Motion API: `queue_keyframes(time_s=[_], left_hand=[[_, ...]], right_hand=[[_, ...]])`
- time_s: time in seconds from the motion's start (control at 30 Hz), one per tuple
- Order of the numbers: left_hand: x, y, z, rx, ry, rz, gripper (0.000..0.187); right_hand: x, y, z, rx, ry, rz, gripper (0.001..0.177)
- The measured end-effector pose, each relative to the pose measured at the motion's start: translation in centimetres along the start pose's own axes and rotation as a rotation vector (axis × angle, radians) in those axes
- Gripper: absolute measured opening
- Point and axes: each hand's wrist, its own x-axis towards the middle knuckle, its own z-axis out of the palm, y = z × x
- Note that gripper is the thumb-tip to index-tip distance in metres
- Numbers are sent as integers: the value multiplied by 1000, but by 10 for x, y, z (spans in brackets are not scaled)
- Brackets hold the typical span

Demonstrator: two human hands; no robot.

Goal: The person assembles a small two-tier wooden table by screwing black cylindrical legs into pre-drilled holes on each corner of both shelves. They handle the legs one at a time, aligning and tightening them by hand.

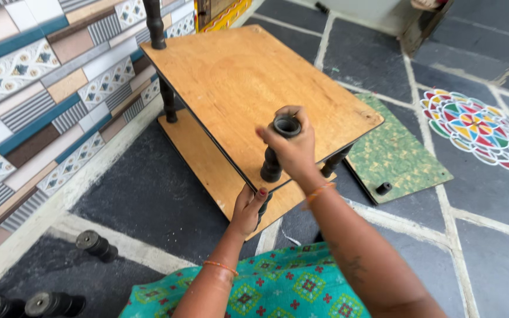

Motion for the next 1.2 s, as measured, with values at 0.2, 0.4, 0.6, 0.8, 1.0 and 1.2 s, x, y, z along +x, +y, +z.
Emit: queue_keyframes(time_s=[0.2, 0.4, 0.6, 0.8, 1.0, 1.2], left_hand=[[5, 14, -2, -61, 19, -174, 63], [9, 17, -4, -69, -15, -143, 61], [10, 13, -5, -117, -19, -211, 71], [6, 11, -3, -43, -18, -83, 72], [5, 22, -3, 97, -3, -104, 65], [8, 26, -3, 10, -18, -98, 68]], right_hand=[[21, 12, -36, 155, -508, 143, 30], [13, 26, -24, 148, -311, 103, 21], [-10, 20, 9, -99, 193, 48, 20], [-10, 19, 19, -132, 277, 15, 32], [2, 10, -28, 109, -350, 111, 36], [-5, 35, -19, 112, -182, 110, 24]])
